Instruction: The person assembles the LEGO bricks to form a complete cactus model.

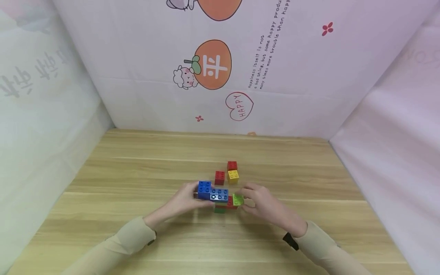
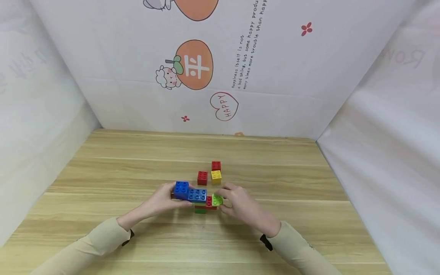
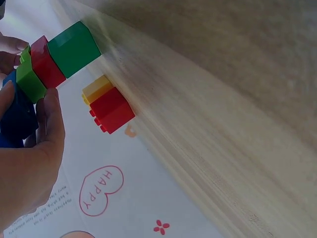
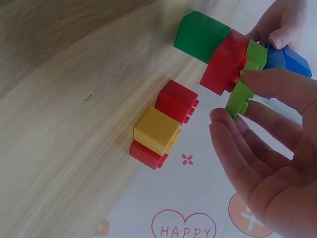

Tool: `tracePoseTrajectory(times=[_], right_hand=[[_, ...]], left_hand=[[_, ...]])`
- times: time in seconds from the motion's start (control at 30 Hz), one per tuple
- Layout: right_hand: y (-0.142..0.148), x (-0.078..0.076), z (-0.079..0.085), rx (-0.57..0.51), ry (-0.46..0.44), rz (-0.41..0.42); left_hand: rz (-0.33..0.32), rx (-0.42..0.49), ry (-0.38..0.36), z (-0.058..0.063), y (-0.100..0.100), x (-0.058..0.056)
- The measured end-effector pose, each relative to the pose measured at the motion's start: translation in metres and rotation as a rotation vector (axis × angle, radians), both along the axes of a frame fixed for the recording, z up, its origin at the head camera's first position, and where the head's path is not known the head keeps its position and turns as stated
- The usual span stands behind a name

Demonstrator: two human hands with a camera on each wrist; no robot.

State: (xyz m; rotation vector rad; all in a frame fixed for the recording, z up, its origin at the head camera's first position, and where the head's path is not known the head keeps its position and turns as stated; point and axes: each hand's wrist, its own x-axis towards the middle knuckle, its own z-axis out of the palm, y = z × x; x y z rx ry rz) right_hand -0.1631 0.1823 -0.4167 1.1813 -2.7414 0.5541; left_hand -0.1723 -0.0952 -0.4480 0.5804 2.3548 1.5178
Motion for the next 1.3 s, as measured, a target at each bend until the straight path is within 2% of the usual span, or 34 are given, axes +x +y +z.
tracePoseTrajectory(times=[0.3, 0.4, 0.73, 1.1, 1.3], right_hand=[[0.0004, -0.0037, 0.0006, 0.006, -0.138, -0.018], [0.0, -0.0053, 0.0029, 0.006, -0.157, -0.018], [-0.0027, -0.0028, 0.005, 0.062, -0.12, -0.024], [-0.0034, -0.0046, 0.0075, 0.051, -0.116, -0.006], [-0.0047, -0.0031, 0.0094, 0.07, -0.104, -0.008]], left_hand=[[0.009, -0.016, -0.003, -0.0005, 0.0009, -0.0006], [0.009, -0.022, 0.006, 0.0008, 0.0011, -0.0007], [0.01, -0.025, 0.003, 0.0002, 0.0017, -0.0007], [0.008, -0.027, 0.02, 0.001, 0.0017, -0.0001], [0.01, -0.031, 0.002, 0.0019, 0.0021, 0.0001]])
